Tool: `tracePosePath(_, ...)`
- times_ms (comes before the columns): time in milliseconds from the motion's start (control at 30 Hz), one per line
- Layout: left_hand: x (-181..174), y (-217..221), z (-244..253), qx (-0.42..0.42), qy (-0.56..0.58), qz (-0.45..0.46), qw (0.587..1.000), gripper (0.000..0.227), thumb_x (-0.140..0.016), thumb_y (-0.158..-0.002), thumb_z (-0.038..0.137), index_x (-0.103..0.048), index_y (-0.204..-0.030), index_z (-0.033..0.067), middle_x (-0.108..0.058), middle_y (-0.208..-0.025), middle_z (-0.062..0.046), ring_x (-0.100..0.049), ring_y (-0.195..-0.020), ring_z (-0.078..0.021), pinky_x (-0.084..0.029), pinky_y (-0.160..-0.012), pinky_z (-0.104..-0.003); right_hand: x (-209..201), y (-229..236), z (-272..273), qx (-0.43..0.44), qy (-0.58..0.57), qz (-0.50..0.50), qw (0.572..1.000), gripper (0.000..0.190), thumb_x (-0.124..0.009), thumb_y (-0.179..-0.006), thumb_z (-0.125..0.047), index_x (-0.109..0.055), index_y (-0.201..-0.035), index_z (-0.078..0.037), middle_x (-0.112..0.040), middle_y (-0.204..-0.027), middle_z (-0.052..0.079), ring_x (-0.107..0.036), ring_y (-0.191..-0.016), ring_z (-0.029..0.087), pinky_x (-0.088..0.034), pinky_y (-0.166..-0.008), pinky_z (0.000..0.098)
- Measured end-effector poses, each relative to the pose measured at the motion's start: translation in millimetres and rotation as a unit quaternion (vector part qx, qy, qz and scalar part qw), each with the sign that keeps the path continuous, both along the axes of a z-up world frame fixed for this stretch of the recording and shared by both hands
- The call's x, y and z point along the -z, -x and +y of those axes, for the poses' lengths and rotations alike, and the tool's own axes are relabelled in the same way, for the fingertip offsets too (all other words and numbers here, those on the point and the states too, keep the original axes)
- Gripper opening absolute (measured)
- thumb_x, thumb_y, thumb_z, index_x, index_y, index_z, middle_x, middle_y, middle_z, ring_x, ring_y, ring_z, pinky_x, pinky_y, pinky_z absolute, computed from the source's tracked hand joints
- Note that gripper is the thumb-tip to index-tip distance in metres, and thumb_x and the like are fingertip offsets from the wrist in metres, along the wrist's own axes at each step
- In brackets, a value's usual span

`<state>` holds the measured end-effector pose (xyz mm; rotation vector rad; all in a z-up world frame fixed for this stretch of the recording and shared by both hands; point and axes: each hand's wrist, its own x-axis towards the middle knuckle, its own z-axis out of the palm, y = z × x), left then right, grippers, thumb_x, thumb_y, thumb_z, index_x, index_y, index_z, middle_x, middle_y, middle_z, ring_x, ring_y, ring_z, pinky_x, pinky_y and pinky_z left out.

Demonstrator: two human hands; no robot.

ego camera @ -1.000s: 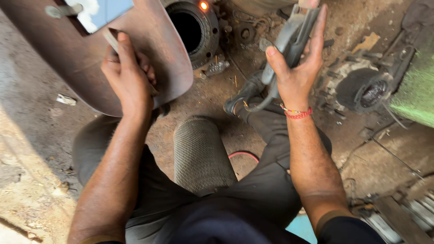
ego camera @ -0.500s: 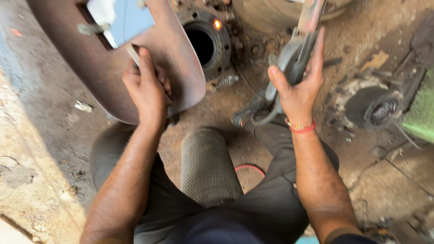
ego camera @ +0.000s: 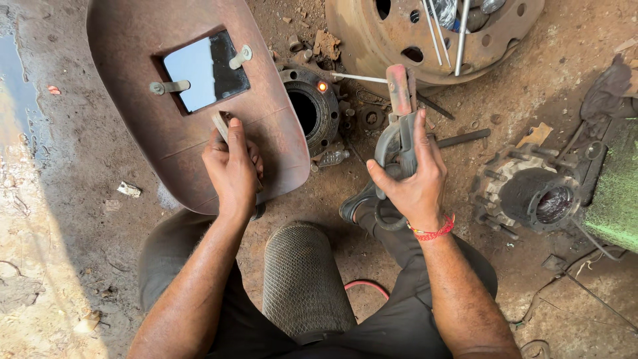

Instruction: The person performs arc welding on a cylindrical metal hub while holding a hand-held welding mask, then uses a hammer and a metal rod to strike the assembly.

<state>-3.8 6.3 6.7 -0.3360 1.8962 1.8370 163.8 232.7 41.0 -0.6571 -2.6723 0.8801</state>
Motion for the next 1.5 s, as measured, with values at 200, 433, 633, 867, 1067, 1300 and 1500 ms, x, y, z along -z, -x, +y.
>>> tracePosePath(200,5.2,-3.4,-0.3,0.007,-0.008,0.018,1.000,0.028,-0.054,-0.109,0.030,-0.052,-0.096,0.0064,-0.047,-0.058,0.001,-0.044,-0.045,-0.0069,-0.040,-0.040,-0.026,3.7,-0.4,-2.1,-0.007,-0.026,-0.019,0.999,0.102,-0.091,-0.080,-0.030,-0.036,-0.161,0.000,-0.066,-0.123,0.024,-0.070,-0.112,0.037,-0.057,-0.094,0.0438)
tracePosePath(433,4.6,-4.3,0.0,0.020,0.006,0.016,1.000,0.029,-0.054,-0.109,0.030,-0.054,-0.092,0.0060,-0.048,-0.057,0.001,-0.045,-0.046,-0.0066,-0.041,-0.040,-0.026,6.2,-0.1,-4.0,-0.005,-0.016,-0.038,0.999,0.104,-0.091,-0.079,-0.033,-0.036,-0.162,-0.002,-0.066,-0.117,0.021,-0.070,-0.106,0.034,-0.058,-0.090,0.0434)
tracePosePath(633,4.7,-5.4,-0.1,0.024,0.002,0.016,1.000,0.026,-0.054,-0.109,0.029,-0.054,-0.094,0.0068,-0.049,-0.057,0.001,-0.045,-0.045,-0.0064,-0.041,-0.040,-0.026,8.2,0.5,-5.0,-0.015,-0.038,-0.040,0.998,0.105,-0.091,-0.078,-0.034,-0.036,-0.162,-0.003,-0.067,-0.116,0.021,-0.069,-0.104,0.035,-0.057,-0.089,0.0450)
tracePosePath(867,6.3,-6.1,-0.2,0.029,0.005,0.023,0.999,0.028,-0.055,-0.109,0.029,-0.054,-0.093,0.0069,-0.049,-0.057,0.001,-0.046,-0.045,-0.0061,-0.041,-0.040,-0.025,9.7,0.2,-6.5,-0.013,-0.034,-0.053,0.998,0.105,-0.091,-0.078,-0.035,-0.036,-0.161,-0.002,-0.066,-0.115,0.022,-0.070,-0.104,0.036,-0.058,-0.086,0.0450)
tracePosePath(1067,8.7,-6.7,0.9,0.030,0.005,0.024,0.999,0.028,-0.055,-0.108,0.029,-0.055,-0.091,0.0063,-0.049,-0.057,0.001,-0.046,-0.045,-0.0063,-0.040,-0.039,-0.026,9.1,0.6,-5.3,-0.011,-0.035,-0.041,0.998,0.104,-0.091,-0.079,-0.035,-0.036,-0.161,-0.002,-0.067,-0.119,0.023,-0.070,-0.106,0.036,-0.058,-0.088,0.0445)
tracePosePath(1300,0.3,-3.1,-2.5,0.049,0.018,0.002,0.999,0.028,-0.059,-0.107,0.027,-0.055,-0.095,0.0022,-0.051,-0.061,0.002,-0.048,-0.047,-0.0065,-0.040,-0.040,-0.026,15.5,-2.6,-1.3,0.033,0.041,0.034,0.998,0.105,-0.089,-0.088,-0.035,-0.027,-0.164,0.003,-0.059,-0.147,0.025,-0.065,-0.131,0.032,-0.056,-0.108,0.0413)
tracePosePath(1500,-3.2,-7.3,-1.0,0.171,0.093,-0.010,0.981,0.032,-0.061,-0.101,0.027,-0.064,-0.109,-0.0030,-0.054,-0.057,0.001,-0.046,-0.041,-0.0068,-0.035,-0.036,-0.027,28.5,-9.1,18.5,0.145,0.183,0.112,0.966,0.106,-0.087,-0.092,-0.028,-0.019,-0.166,0.005,-0.056,-0.148,0.018,-0.061,-0.132,0.023,-0.054,-0.113,0.0368)
